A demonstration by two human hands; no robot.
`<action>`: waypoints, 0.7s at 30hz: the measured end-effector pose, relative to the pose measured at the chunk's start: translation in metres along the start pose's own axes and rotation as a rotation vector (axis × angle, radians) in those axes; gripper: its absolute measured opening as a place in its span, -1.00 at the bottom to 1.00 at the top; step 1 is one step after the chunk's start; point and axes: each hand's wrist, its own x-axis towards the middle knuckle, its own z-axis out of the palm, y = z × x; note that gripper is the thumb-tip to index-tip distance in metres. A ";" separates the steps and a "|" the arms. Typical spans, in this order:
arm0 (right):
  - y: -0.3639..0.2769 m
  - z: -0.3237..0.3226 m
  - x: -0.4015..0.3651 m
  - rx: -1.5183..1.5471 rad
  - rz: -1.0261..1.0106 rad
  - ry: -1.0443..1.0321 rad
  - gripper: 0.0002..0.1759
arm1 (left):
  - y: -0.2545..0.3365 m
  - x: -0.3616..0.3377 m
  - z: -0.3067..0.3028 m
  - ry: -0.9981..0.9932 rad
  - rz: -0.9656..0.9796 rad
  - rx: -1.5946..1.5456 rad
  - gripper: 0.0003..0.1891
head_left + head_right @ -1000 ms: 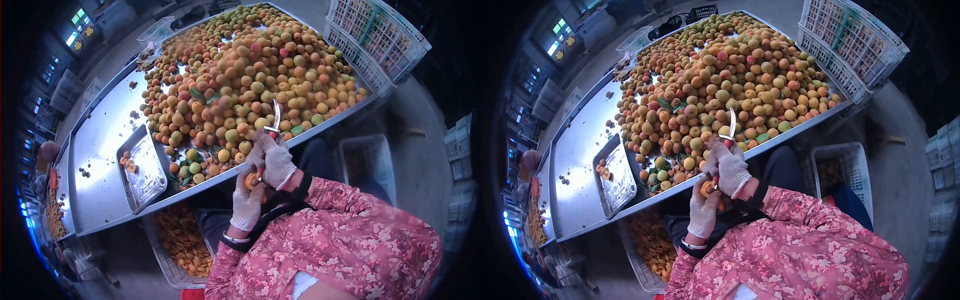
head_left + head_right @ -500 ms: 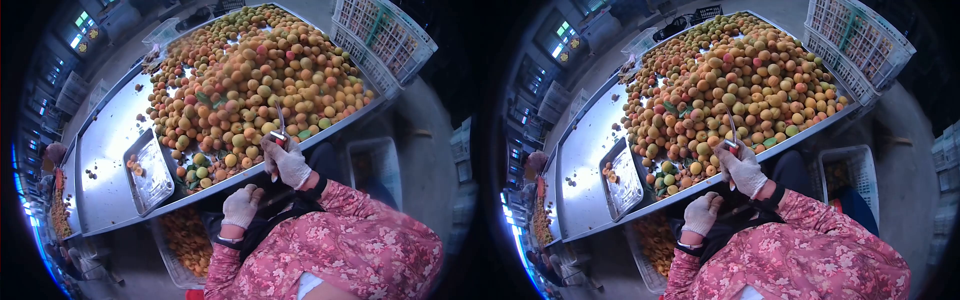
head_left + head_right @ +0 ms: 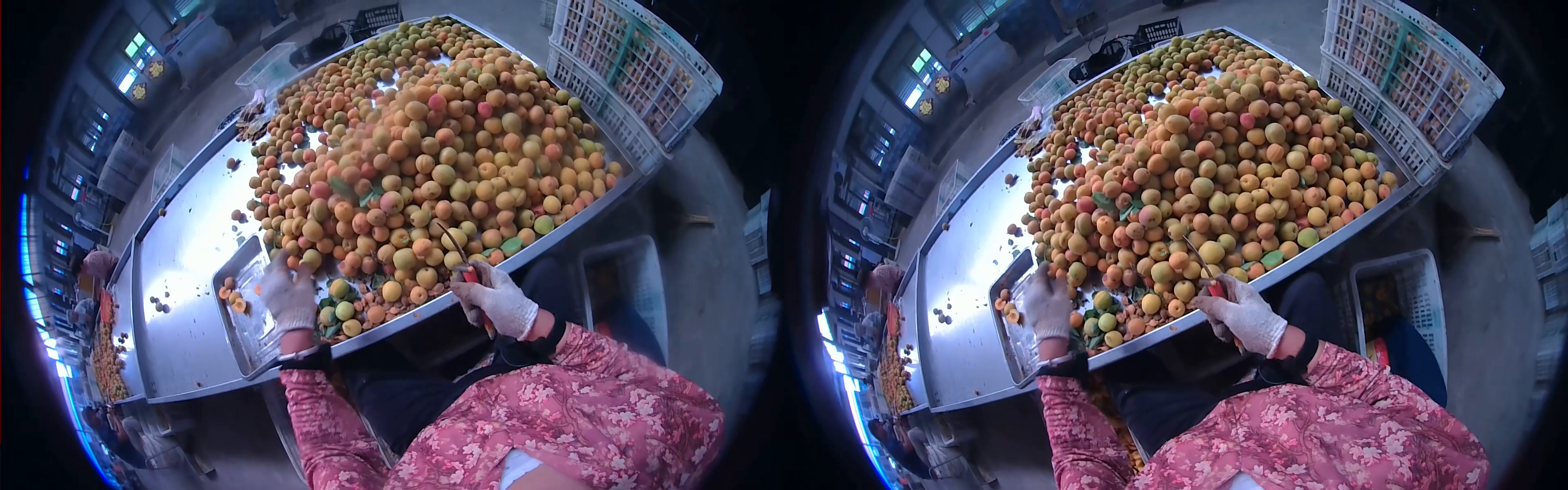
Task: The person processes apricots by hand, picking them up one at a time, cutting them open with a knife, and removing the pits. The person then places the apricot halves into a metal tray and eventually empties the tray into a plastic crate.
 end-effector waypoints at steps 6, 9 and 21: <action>-0.012 -0.008 -0.007 -0.139 0.067 0.011 -0.77 | 0.047 0.045 0.076 -0.265 -0.033 -0.134 -0.59; 0.014 -0.028 0.000 -0.008 0.099 -0.019 -0.75 | 0.061 0.062 0.095 -0.327 -0.053 -0.349 -0.49; 0.013 -0.023 -0.004 -0.184 -0.014 0.032 -0.72 | 0.047 0.048 0.100 -0.215 -0.415 -1.236 -0.61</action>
